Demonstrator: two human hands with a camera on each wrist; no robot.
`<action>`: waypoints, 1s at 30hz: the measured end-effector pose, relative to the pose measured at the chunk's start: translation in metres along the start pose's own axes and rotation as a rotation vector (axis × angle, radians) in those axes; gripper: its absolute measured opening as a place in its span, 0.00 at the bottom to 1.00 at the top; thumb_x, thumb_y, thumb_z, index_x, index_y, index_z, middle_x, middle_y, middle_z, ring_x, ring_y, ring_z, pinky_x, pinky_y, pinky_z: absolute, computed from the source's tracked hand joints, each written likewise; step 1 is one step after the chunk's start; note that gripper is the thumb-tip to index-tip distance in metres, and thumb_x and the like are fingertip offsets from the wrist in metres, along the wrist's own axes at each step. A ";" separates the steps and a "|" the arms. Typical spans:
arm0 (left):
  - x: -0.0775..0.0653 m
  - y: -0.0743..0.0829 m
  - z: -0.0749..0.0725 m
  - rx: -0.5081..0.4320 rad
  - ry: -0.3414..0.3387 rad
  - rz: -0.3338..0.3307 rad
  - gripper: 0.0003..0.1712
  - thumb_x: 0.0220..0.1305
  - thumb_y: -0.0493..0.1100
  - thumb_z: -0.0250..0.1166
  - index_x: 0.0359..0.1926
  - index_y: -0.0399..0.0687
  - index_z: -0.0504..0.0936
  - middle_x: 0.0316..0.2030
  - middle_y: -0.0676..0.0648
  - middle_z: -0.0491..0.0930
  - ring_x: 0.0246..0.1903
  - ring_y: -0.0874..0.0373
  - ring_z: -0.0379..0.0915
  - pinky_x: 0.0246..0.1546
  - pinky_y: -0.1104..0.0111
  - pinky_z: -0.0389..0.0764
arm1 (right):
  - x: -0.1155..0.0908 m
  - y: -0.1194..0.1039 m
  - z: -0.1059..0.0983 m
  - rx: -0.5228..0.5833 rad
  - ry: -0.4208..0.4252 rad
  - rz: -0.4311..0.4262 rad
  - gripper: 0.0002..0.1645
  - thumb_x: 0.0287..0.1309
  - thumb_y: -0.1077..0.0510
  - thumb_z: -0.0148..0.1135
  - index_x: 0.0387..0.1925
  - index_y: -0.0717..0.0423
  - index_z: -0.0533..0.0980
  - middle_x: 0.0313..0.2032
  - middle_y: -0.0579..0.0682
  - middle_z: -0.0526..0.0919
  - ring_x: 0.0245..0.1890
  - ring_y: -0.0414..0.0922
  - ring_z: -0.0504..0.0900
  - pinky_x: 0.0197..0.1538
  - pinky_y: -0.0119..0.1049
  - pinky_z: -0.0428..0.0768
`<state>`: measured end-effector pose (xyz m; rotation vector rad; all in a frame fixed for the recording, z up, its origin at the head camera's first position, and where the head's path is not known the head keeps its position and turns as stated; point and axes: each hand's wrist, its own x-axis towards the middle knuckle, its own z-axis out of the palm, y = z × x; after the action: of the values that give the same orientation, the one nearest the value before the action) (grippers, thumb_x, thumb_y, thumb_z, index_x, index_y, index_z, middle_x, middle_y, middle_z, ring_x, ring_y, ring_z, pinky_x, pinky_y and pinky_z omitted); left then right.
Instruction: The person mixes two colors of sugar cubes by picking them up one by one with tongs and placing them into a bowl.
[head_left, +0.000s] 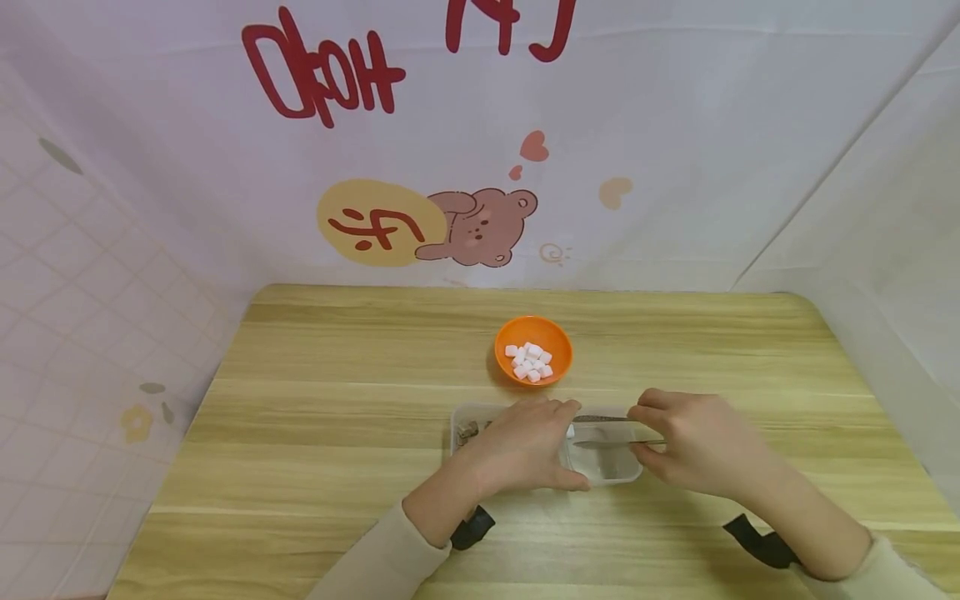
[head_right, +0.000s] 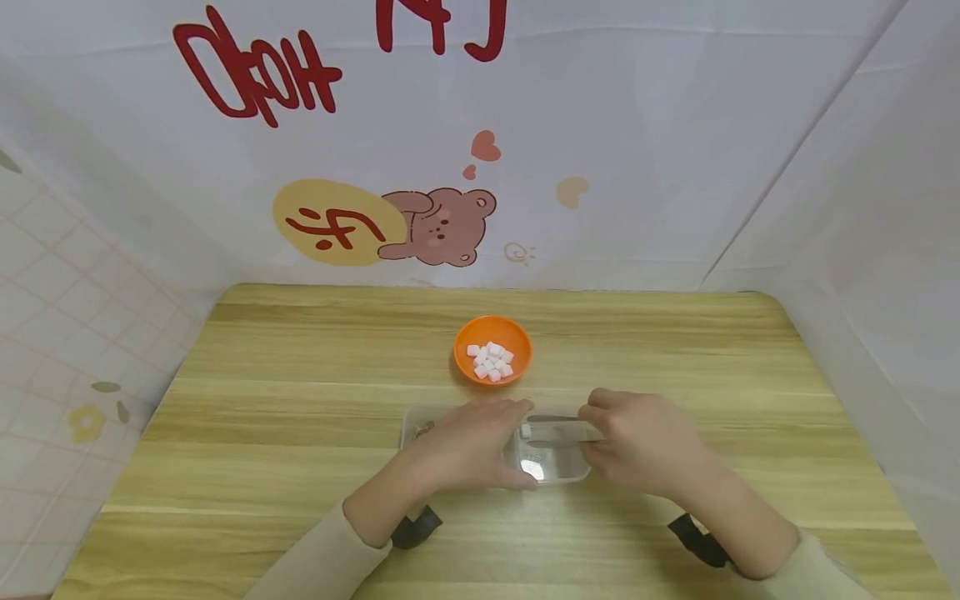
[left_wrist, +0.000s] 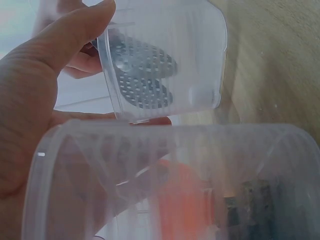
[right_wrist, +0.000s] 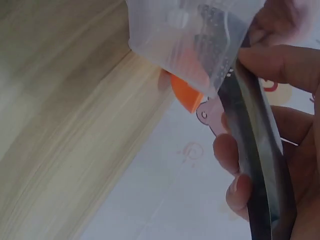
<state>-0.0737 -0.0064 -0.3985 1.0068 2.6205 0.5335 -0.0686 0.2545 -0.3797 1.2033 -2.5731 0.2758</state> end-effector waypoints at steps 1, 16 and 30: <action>0.000 0.000 0.000 -0.001 -0.002 -0.002 0.49 0.57 0.68 0.76 0.70 0.45 0.72 0.48 0.56 0.81 0.53 0.60 0.76 0.59 0.67 0.76 | 0.001 -0.001 0.001 -0.018 -0.005 -0.003 0.16 0.36 0.56 0.81 0.30 0.50 0.83 0.29 0.35 0.76 0.21 0.27 0.66 0.21 0.24 0.69; 0.000 0.001 -0.001 0.000 -0.013 -0.009 0.51 0.58 0.69 0.75 0.72 0.44 0.71 0.53 0.55 0.81 0.56 0.59 0.75 0.63 0.66 0.74 | 0.014 -0.016 0.005 -0.153 -0.062 -0.042 0.19 0.35 0.58 0.78 0.21 0.50 0.72 0.22 0.39 0.65 0.17 0.35 0.59 0.16 0.29 0.63; 0.001 0.000 0.001 0.023 0.000 0.009 0.51 0.58 0.69 0.75 0.71 0.42 0.72 0.49 0.54 0.81 0.52 0.60 0.76 0.60 0.68 0.75 | 0.015 -0.022 0.006 -0.240 -0.013 -0.139 0.15 0.34 0.59 0.73 0.21 0.56 0.72 0.21 0.43 0.63 0.16 0.38 0.57 0.16 0.27 0.57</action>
<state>-0.0742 -0.0058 -0.3997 1.0258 2.6292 0.5069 -0.0620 0.2287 -0.3790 1.2866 -2.4331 -0.0693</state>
